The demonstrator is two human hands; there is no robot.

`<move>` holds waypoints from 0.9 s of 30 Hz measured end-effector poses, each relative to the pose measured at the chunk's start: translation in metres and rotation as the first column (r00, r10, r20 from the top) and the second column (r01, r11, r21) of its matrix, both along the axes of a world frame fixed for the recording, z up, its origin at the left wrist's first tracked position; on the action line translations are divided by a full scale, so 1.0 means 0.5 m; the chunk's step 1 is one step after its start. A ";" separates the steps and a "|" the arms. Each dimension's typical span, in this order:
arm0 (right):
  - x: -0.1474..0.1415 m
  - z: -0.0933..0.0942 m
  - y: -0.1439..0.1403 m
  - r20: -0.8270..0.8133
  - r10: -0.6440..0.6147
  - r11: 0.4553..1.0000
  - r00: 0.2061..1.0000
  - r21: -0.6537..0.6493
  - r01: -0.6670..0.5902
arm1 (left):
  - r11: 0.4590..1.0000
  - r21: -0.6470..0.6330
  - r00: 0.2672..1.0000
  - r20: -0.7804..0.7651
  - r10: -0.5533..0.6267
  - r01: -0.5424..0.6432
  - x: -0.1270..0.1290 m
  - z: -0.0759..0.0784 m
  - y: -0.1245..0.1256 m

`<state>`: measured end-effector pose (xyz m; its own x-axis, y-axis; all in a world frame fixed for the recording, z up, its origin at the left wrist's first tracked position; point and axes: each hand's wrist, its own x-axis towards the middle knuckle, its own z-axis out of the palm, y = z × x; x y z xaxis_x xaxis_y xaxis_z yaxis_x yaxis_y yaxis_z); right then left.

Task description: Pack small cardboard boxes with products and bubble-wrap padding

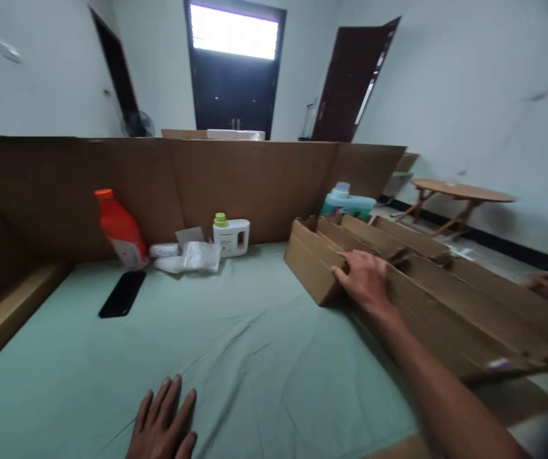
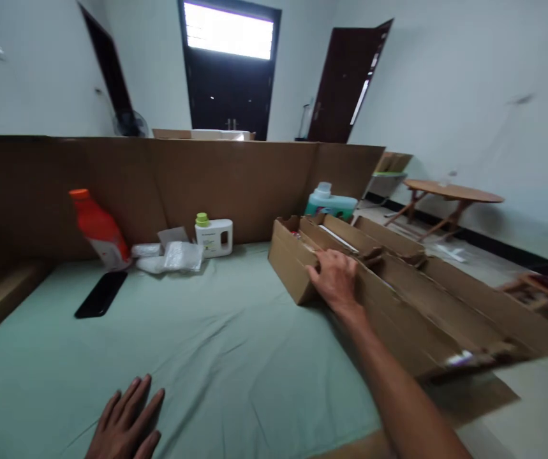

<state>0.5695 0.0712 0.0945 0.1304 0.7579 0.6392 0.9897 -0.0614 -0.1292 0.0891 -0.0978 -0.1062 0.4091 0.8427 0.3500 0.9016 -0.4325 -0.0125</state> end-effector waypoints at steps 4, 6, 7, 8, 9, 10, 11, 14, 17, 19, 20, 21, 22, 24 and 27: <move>-0.001 0.013 0.027 -0.042 0.135 0.990 0.990 -0.033 -0.137 | 0.999 0.015 0.992 0.114 -0.044 0.043 -0.020 -0.004 0.004; -0.014 0.021 0.001 -0.048 0.200 0.978 0.979 -0.043 -0.202 | 0.999 -0.017 0.981 0.191 -0.044 0.048 -0.023 -0.003 0.008; -0.024 0.025 -0.022 -0.053 0.237 0.970 0.970 -0.046 -0.240 | 0.999 -0.028 0.969 0.246 -0.031 0.039 -0.021 -0.001 0.012; -0.036 0.028 -0.051 -0.068 0.285 0.956 0.956 -0.046 -0.289 | 0.999 -0.031 0.951 0.309 -0.015 0.026 -0.017 0.003 0.016; -0.051 0.031 -0.084 -0.096 0.344 0.936 0.934 -0.042 -0.349 | 0.999 -0.032 0.927 0.375 0.002 0.011 -0.010 0.009 0.020; -0.068 0.031 -0.120 -0.137 0.407 0.909 0.903 -0.035 -0.415 | 0.999 -0.035 0.901 0.434 0.011 0.005 -0.001 0.017 0.024; -0.086 0.029 -0.158 -0.186 0.469 0.876 0.864 -0.030 -0.482 | 0.999 -0.041 0.874 0.486 0.012 0.009 0.010 0.027 0.027; -0.138 0.011 -0.267 -0.344 0.552 0.798 0.760 -0.046 -0.601 | 0.991 -0.113 0.799 0.602 0.007 0.076 0.047 0.066 0.031; -0.159 -0.028 -0.351 -0.485 0.499 0.802 0.718 -0.054 -0.594 | 0.959 -0.254 0.712 0.696 0.092 0.124 0.069 0.098 0.024; -0.152 -0.066 -0.385 -0.570 0.419 0.839 0.707 -0.056 -0.542 | 0.930 -0.343 0.674 0.719 0.170 0.132 0.072 0.108 0.015; -0.146 -0.089 -0.396 -0.605 0.369 0.855 0.706 -0.078 -0.513 | 0.918 -0.374 0.664 0.721 0.199 0.131 0.073 0.110 0.009; -0.140 -0.113 -0.403 -0.632 0.318 0.864 0.706 -0.114 -0.491 | 0.912 -0.389 0.656 0.723 0.216 0.128 0.075 0.111 0.003; -0.136 -0.140 -0.406 -0.656 0.271 0.862 0.705 -0.161 -0.481 | 0.912 -0.391 0.645 0.730 0.225 0.125 0.080 0.111 -0.002; -0.136 -0.190 -0.396 -0.697 0.196 0.845 0.689 -0.237 -0.480 | 0.925 -0.362 0.606 0.764 0.222 0.117 0.098 0.110 -0.011; -0.162 -0.238 -0.346 -0.753 0.175 0.829 0.634 -0.235 -0.508 | 0.951 -0.289 0.538 0.821 0.188 0.109 0.134 0.109 -0.006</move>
<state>0.4884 -0.1020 -0.0247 0.0702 0.9908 0.1161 0.5831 0.0537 -0.8106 0.1560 -0.1008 -0.0518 0.0192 0.9641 0.2648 0.4489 -0.2449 0.8594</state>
